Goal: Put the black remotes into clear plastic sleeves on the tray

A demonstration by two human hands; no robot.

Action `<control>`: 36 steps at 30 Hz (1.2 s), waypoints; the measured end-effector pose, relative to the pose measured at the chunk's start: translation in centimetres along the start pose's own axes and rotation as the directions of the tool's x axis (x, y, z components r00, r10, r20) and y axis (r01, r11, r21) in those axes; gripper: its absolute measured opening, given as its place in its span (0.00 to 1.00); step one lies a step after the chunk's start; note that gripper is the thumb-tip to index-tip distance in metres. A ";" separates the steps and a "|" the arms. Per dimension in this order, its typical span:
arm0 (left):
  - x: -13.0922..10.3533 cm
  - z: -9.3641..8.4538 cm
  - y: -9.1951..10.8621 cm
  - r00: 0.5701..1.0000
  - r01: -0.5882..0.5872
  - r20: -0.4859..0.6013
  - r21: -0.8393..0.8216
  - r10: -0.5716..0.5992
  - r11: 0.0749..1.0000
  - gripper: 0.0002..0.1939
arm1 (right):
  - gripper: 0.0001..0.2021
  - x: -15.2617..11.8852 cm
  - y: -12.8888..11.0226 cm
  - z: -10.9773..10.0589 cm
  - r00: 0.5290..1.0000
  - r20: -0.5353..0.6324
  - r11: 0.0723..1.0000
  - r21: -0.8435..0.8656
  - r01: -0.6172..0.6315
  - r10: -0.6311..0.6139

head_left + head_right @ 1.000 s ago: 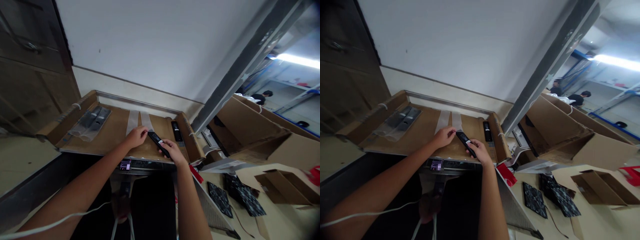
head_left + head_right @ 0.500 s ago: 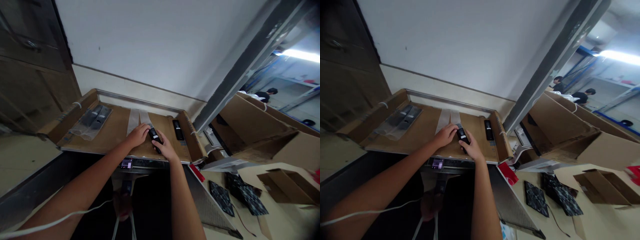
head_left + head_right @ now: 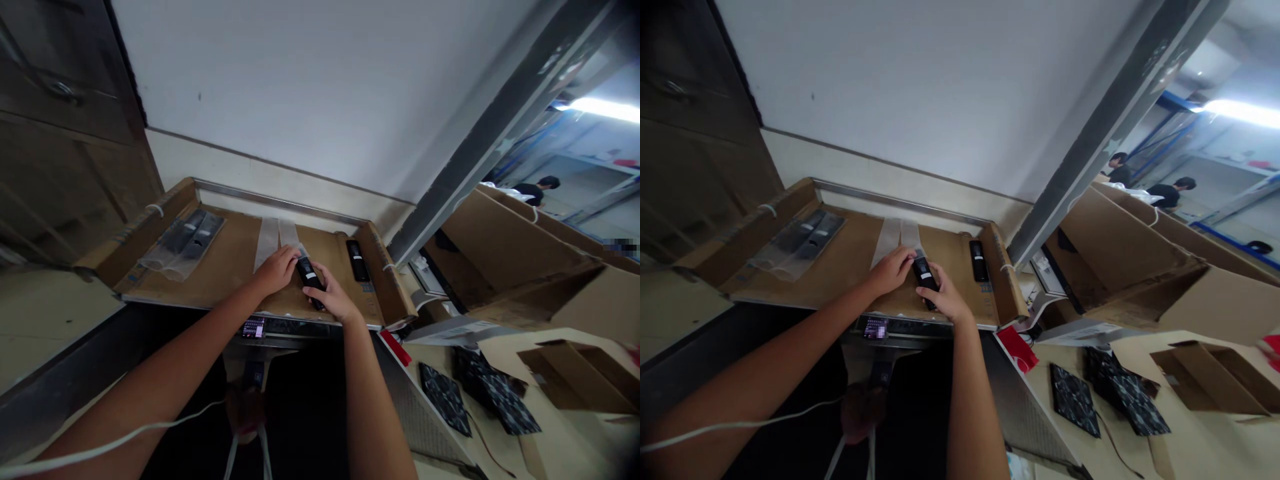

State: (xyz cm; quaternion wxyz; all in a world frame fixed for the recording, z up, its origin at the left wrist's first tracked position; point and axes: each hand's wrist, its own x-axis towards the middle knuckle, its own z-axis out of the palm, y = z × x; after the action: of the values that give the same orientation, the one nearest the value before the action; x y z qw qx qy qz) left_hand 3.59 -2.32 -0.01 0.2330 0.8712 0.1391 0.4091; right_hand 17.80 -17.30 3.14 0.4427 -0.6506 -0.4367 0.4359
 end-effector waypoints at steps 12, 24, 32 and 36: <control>-0.1 -0.1 0.3 0.999 -0.005 0.052 -0.028 0.006 1.000 0.08 | 0.41 0.8 0.3 -0.7 0.998 0.050 0.997 0.070 0.041 -0.044; -0.1 -0.2 0.5 0.996 0.001 0.093 -0.058 0.005 0.998 0.09 | 0.41 1.7 0.7 0.3 0.992 -0.110 0.988 0.136 0.070 -0.055; -0.2 -0.1 0.5 0.994 0.025 0.110 -0.074 -0.016 0.997 0.08 | 0.34 1.7 0.6 -0.1 0.996 -0.052 0.992 0.103 0.075 -0.070; -0.2 -0.2 0.7 0.996 0.020 0.092 -0.062 -0.014 0.998 0.08 | 0.31 1.6 0.7 0.2 0.996 -0.074 0.989 0.134 0.068 -0.058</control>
State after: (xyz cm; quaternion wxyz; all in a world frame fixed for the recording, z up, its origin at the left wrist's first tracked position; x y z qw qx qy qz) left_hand 3.35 -2.89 0.35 0.2697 0.8801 0.1229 0.3709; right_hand 18.16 -15.90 2.17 0.5146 -0.6196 -0.4106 0.4274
